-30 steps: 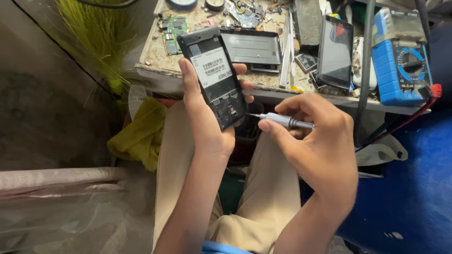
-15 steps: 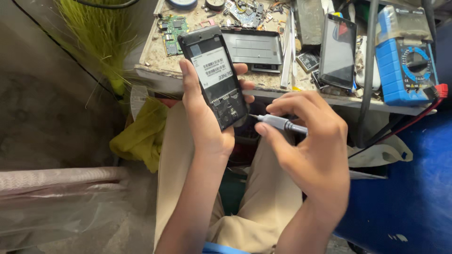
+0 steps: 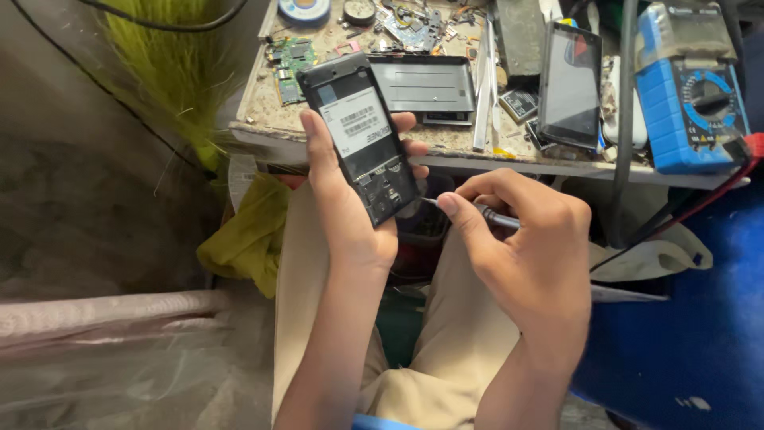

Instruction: The person unscrews the back of a mobile phone using a precision screwdriver while working at a desk filled with electronic components.

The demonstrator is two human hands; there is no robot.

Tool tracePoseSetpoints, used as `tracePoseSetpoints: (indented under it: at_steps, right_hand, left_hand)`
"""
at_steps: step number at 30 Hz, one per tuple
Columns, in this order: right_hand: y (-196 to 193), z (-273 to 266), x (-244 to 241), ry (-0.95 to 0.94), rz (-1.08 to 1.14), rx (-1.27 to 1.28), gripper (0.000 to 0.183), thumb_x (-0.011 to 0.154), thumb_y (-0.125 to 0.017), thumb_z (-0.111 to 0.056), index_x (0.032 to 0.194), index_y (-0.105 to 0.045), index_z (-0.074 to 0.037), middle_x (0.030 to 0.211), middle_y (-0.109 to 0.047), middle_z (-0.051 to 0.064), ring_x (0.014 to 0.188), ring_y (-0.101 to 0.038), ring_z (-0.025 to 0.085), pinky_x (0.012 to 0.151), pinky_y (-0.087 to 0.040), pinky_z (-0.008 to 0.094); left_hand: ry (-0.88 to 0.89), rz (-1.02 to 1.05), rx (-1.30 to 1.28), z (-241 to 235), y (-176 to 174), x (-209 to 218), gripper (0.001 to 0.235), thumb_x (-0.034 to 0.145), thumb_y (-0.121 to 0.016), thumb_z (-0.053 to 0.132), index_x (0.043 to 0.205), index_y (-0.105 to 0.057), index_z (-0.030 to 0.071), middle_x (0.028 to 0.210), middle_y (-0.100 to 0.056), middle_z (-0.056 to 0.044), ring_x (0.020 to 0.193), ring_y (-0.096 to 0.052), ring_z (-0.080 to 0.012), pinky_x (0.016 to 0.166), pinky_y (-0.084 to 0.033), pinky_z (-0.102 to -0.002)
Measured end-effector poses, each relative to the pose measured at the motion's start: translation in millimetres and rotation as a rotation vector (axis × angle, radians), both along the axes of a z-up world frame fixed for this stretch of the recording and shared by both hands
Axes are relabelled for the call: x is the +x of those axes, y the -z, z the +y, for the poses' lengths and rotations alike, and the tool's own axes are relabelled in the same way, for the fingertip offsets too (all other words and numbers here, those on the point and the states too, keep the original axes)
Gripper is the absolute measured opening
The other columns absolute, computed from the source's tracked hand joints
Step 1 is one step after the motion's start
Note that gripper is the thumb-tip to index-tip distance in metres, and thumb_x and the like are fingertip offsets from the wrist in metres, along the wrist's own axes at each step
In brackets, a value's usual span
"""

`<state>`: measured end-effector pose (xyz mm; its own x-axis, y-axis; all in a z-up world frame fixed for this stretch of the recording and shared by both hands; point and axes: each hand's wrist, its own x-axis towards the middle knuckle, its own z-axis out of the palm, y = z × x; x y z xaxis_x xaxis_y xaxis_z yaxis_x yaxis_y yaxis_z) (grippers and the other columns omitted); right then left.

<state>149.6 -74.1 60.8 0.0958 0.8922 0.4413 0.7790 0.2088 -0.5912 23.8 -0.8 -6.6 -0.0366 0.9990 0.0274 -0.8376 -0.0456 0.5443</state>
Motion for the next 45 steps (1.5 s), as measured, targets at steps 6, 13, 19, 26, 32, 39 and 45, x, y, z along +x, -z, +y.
tracePoseSetpoints:
  at_steps: [6, 13, 19, 26, 32, 39, 45]
  right_hand:
    - [-2, 1, 4, 0.002, 0.06, -0.085, 0.018, 0.08, -0.085, -0.012, 0.09, -0.074, -0.001, 0.076, -0.073, 0.01, 0.065, -0.072, 0.017, 0.059, -0.052, 0.029]
    - [-9, -1, 5, -0.109, 0.034, -0.024, 0.024, 0.076, -0.083, -0.005, 0.098, -0.073, 0.0, 0.092, -0.071, 0.01, 0.077, -0.072, 0.02, 0.067, -0.054, 0.03]
    - [-10, -4, 14, -0.228, 0.086, -0.022, 0.026, 0.076, -0.074, 0.001, 0.101, -0.071, -0.001, 0.095, -0.07, 0.009, 0.084, -0.072, 0.018, 0.071, -0.056, 0.029]
    - [-8, 0, 1, 0.04, 0.083, -0.132, 0.013, 0.092, -0.079, -0.012, 0.1, -0.076, -0.002, 0.068, -0.067, 0.011, 0.055, -0.057, 0.016, 0.049, -0.041, 0.032]
    - [-10, -3, 5, -0.142, 0.079, 0.032, 0.023, 0.08, -0.077, -0.01, 0.099, -0.071, 0.001, 0.082, -0.069, 0.012, 0.07, -0.066, 0.015, 0.056, -0.048, 0.028]
    - [-3, 4, 1, 0.038, 0.06, -0.013, 0.007, 0.098, -0.076, -0.007, 0.101, -0.075, -0.001, 0.082, -0.072, 0.013, 0.067, -0.071, 0.018, 0.06, -0.05, 0.03]
    - [-12, -1, 6, -0.2, 0.061, 0.095, 0.024, 0.078, -0.075, -0.013, 0.097, -0.07, 0.001, 0.086, -0.07, 0.013, 0.072, -0.069, 0.018, 0.06, -0.051, 0.03]
  left_hand:
    - [0.041, -0.033, -0.001, 1, 3, 1, 0.068, 0.105, -0.04, 0.063, 0.132, -0.058, 0.002, 0.106, -0.072, -0.017, 0.083, -0.071, -0.0233, 0.069, -0.06, -0.036]
    - [0.038, -0.018, 0.005, 2, 2, 0, 0.069, 0.105, -0.041, 0.064, 0.132, -0.059, 0.003, 0.106, -0.072, -0.017, 0.082, -0.071, -0.0237, 0.068, -0.06, -0.037]
    - [0.05, -0.058, -0.025, 2, 1, 2, 0.069, 0.106, -0.04, 0.063, 0.129, -0.059, 0.001, 0.105, -0.072, -0.016, 0.08, -0.071, -0.0232, 0.066, -0.06, -0.037]
    - [-0.003, 0.024, 0.016, -2, -3, -2, 0.067, 0.106, -0.041, 0.062, 0.131, -0.059, 0.002, 0.106, -0.072, -0.018, 0.082, -0.071, -0.0235, 0.069, -0.06, -0.038]
    - [0.023, -0.017, 0.018, 0, -1, -1, 0.07, 0.107, -0.04, 0.062, 0.132, -0.059, 0.0, 0.107, -0.072, -0.018, 0.083, -0.071, -0.0232, 0.07, -0.06, -0.037]
    - [-0.006, 0.033, 0.006, -1, -3, 0, 0.069, 0.106, -0.042, 0.061, 0.132, -0.059, 0.0, 0.107, -0.073, -0.019, 0.082, -0.072, -0.0245, 0.068, -0.061, -0.037]
    - [-0.001, -0.004, 0.029, 0, -5, 0, 0.068, 0.108, -0.041, 0.06, 0.133, -0.058, -0.002, 0.108, -0.072, -0.02, 0.083, -0.072, -0.0256, 0.069, -0.061, -0.037]
